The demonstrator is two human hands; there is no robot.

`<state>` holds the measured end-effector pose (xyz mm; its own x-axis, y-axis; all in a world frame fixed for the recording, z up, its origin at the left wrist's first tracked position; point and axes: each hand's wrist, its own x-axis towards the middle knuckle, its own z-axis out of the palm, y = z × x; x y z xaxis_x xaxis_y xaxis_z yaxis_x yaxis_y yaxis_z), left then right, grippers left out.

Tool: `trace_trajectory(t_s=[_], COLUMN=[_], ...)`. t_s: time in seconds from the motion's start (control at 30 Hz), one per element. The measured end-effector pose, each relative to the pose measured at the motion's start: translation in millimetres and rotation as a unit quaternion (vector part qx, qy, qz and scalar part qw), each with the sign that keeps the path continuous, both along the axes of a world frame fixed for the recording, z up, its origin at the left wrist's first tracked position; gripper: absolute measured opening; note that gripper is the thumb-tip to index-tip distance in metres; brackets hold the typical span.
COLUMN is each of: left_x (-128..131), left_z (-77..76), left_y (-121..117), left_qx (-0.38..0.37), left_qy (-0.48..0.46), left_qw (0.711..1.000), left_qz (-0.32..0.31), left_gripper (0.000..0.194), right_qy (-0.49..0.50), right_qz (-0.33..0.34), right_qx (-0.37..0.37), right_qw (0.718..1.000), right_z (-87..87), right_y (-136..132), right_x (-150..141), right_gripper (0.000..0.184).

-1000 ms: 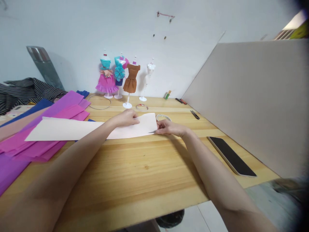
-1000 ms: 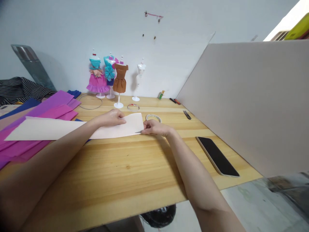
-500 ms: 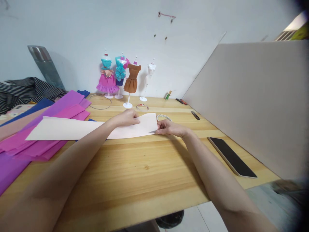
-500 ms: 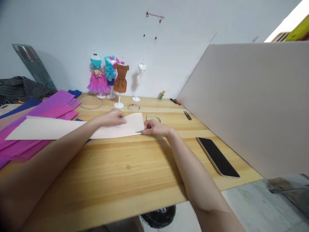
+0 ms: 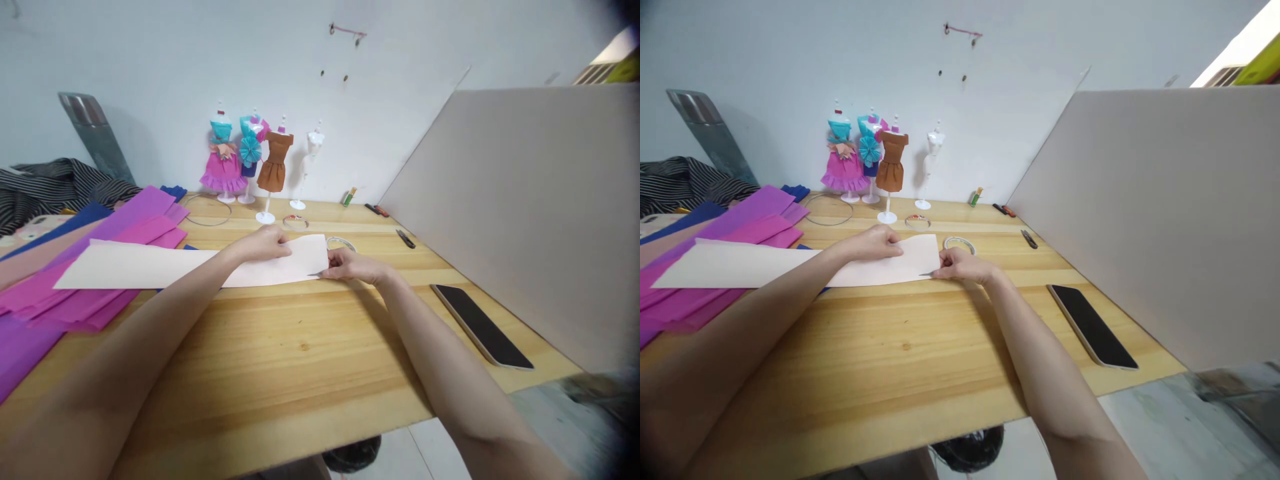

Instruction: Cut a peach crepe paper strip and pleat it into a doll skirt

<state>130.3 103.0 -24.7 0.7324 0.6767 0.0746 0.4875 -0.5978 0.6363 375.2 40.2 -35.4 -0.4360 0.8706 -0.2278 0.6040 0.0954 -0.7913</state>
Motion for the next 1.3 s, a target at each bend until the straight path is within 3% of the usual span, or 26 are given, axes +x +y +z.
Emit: trace_trajectory(t_s=[0.23, 0.6, 1.3], left_x=[0.5, 0.6, 1.4], left_z=[0.1, 2.1, 0.5], left_y=[-0.2, -1.8, -1.2], left_qx=[0.007, 0.001, 0.003], left_qy=[0.001, 0.003, 0.003], left_qw=[1.0, 1.0, 1.0], left_qz=[0.005, 0.009, 0.002], left_gripper=[0.022, 0.023, 0.016], right_qy=[0.015, 0.018, 0.005], right_qz=[-0.007, -0.002, -0.013], right_qx=[-0.028, 0.001, -0.009], right_qw=[0.999, 1.0, 1.0], right_z=[4.4, -6.2, -2.3], right_y=[-5.5, -0.5, -3.4], right_x=[-10.4, -5.6, -12.4], right_gripper=[0.036, 0.037, 0.036])
